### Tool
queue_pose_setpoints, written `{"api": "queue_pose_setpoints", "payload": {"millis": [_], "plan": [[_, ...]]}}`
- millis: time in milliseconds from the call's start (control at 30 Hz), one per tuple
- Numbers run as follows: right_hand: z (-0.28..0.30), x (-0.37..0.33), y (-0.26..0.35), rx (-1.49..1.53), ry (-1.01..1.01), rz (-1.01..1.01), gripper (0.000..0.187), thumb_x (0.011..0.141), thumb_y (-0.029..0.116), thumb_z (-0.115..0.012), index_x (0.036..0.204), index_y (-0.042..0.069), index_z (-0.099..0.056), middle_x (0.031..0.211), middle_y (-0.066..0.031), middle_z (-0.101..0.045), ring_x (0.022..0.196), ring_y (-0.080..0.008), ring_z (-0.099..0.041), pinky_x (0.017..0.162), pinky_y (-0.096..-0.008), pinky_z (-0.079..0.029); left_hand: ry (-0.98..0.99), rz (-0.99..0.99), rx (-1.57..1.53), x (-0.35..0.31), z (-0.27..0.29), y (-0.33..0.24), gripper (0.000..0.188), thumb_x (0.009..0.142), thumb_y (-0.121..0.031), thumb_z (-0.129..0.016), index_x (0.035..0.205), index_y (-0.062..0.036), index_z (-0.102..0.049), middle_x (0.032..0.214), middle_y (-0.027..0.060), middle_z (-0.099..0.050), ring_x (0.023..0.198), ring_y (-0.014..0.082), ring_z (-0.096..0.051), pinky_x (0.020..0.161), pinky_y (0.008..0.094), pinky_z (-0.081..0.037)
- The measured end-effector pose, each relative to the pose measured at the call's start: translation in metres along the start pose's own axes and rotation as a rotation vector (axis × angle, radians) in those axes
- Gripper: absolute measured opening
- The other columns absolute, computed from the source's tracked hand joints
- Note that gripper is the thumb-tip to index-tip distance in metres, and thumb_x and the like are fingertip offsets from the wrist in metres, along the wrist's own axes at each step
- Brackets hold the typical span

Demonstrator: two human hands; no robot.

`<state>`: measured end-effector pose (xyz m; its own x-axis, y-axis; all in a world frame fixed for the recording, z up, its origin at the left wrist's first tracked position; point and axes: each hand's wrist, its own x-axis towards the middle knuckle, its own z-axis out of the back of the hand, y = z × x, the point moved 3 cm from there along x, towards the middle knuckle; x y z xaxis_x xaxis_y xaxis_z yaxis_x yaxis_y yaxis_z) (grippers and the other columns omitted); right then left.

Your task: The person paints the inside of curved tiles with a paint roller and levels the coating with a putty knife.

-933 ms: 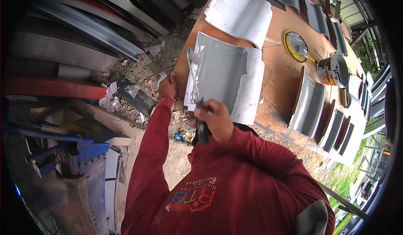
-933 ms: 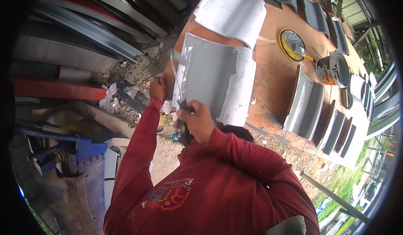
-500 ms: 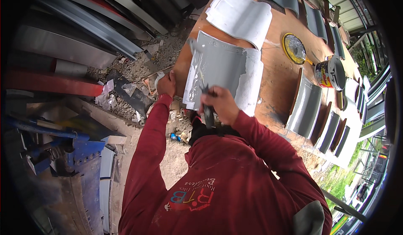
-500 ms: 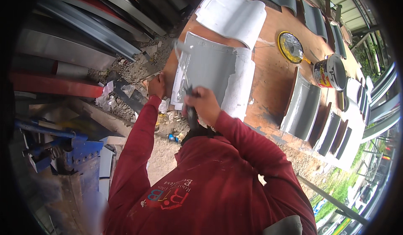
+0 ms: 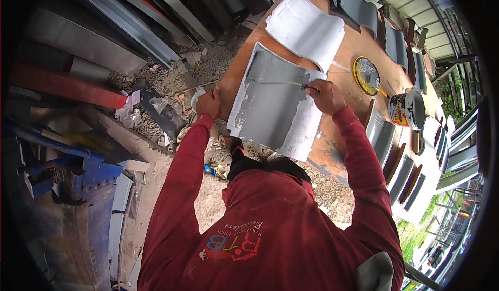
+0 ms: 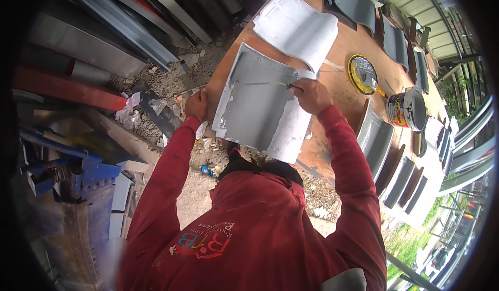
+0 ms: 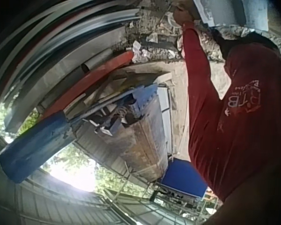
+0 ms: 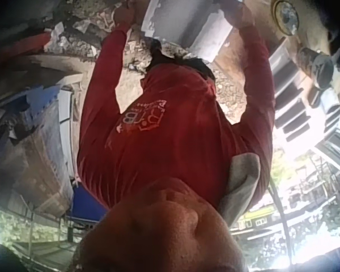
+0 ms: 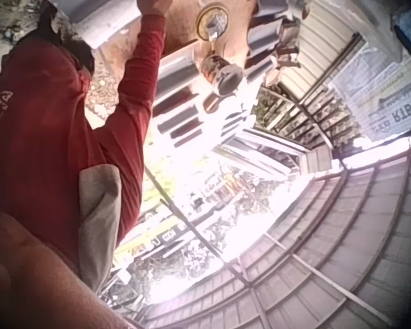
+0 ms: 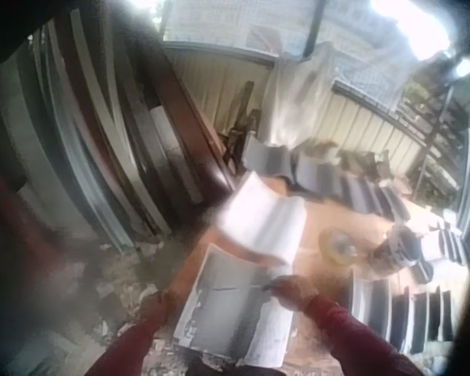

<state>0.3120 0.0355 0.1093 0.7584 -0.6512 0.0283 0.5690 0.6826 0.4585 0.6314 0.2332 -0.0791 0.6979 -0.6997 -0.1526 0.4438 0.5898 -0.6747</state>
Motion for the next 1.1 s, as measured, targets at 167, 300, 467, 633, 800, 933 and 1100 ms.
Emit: {"api": "queue_pose_setpoints", "payload": {"millis": [167,300,467,633,800,933,1100], "plan": [[0.009,0.008,-0.020,-0.135,0.144,-0.029,0.018,0.091,0.024,-0.071,0.094,0.007,-0.077,0.084,-0.0158,-0.071,0.082,-0.0380,-0.069,0.076,-0.0452,-0.054,-0.020,0.015,-0.007,0.002,-0.001,0.003,0.056,0.104,-0.053,-0.042,0.105,-0.0090,-0.076,0.097,0.0257,-0.073,0.096,0.0485,-0.069,0.087,0.0567,-0.053],[0.026,0.006,-0.024,-0.147,0.118,-0.001,0.016,0.089,0.022,-0.073,0.092,0.006,-0.077,0.086,-0.0159,-0.072,0.083,-0.0375,-0.069,0.076,-0.0449,-0.054,-0.047,0.011,0.021,0.006,-0.004,0.002,0.054,0.104,-0.053,-0.043,0.106,-0.0100,-0.076,0.097,0.0251,-0.074,0.094,0.0482,-0.069,0.086,0.0565,-0.054],[0.002,0.023,-0.013,0.003,-0.025,0.045,0.016,0.087,0.022,-0.075,0.092,0.006,-0.077,0.086,-0.0159,-0.072,0.083,-0.0352,-0.070,0.074,-0.0447,-0.054,-0.048,0.008,0.019,0.004,-0.002,0.002,0.053,0.103,-0.052,-0.044,0.103,-0.0099,-0.076,0.095,0.0247,-0.073,0.093,0.0478,-0.069,0.083,0.0571,-0.054],[0.006,0.016,-0.015,-0.003,0.075,-0.059,0.019,0.088,0.023,-0.076,0.098,0.007,-0.076,0.086,-0.0163,-0.072,0.081,-0.0357,-0.070,0.074,-0.0434,-0.054,-0.073,0.025,-0.001,-0.002,-0.002,0.001,0.052,0.103,-0.051,-0.044,0.102,-0.0094,-0.076,0.094,0.0247,-0.073,0.093,0.0479,-0.069,0.084,0.0570,-0.053],[-0.004,-0.001,-0.003,-0.035,0.211,-0.106,0.019,0.090,0.026,-0.071,0.091,0.007,-0.074,0.082,-0.0175,-0.069,0.078,-0.0380,-0.068,0.072,-0.0467,-0.052,-0.048,0.011,-0.029,-0.001,-0.001,0.004,0.052,0.104,-0.050,-0.044,0.101,-0.0084,-0.075,0.095,0.0246,-0.073,0.093,0.0474,-0.068,0.083,0.0570,-0.053],[0.043,-0.051,-0.002,-0.223,0.362,-0.108,0.020,0.086,0.023,-0.069,0.080,0.004,-0.072,0.078,-0.0195,-0.067,0.077,-0.0413,-0.066,0.069,-0.0511,-0.049,-0.066,-0.008,-0.059,0.000,-0.002,0.008,0.051,0.103,-0.049,-0.045,0.100,-0.0078,-0.075,0.093,0.0244,-0.073,0.093,0.0467,-0.069,0.083,0.0569,-0.052],[0.078,-0.066,0.024,-0.350,0.366,-0.008,0.020,0.085,0.022,-0.074,0.080,0.002,-0.072,0.077,-0.0180,-0.067,0.076,-0.0386,-0.065,0.069,-0.0481,-0.050,-0.059,0.007,-0.069,-0.002,0.006,-0.004,0.051,0.103,-0.049,-0.046,0.100,-0.0082,-0.075,0.092,0.0256,-0.072,0.092,0.0474,-0.068,0.083,0.0568,-0.052]]}}
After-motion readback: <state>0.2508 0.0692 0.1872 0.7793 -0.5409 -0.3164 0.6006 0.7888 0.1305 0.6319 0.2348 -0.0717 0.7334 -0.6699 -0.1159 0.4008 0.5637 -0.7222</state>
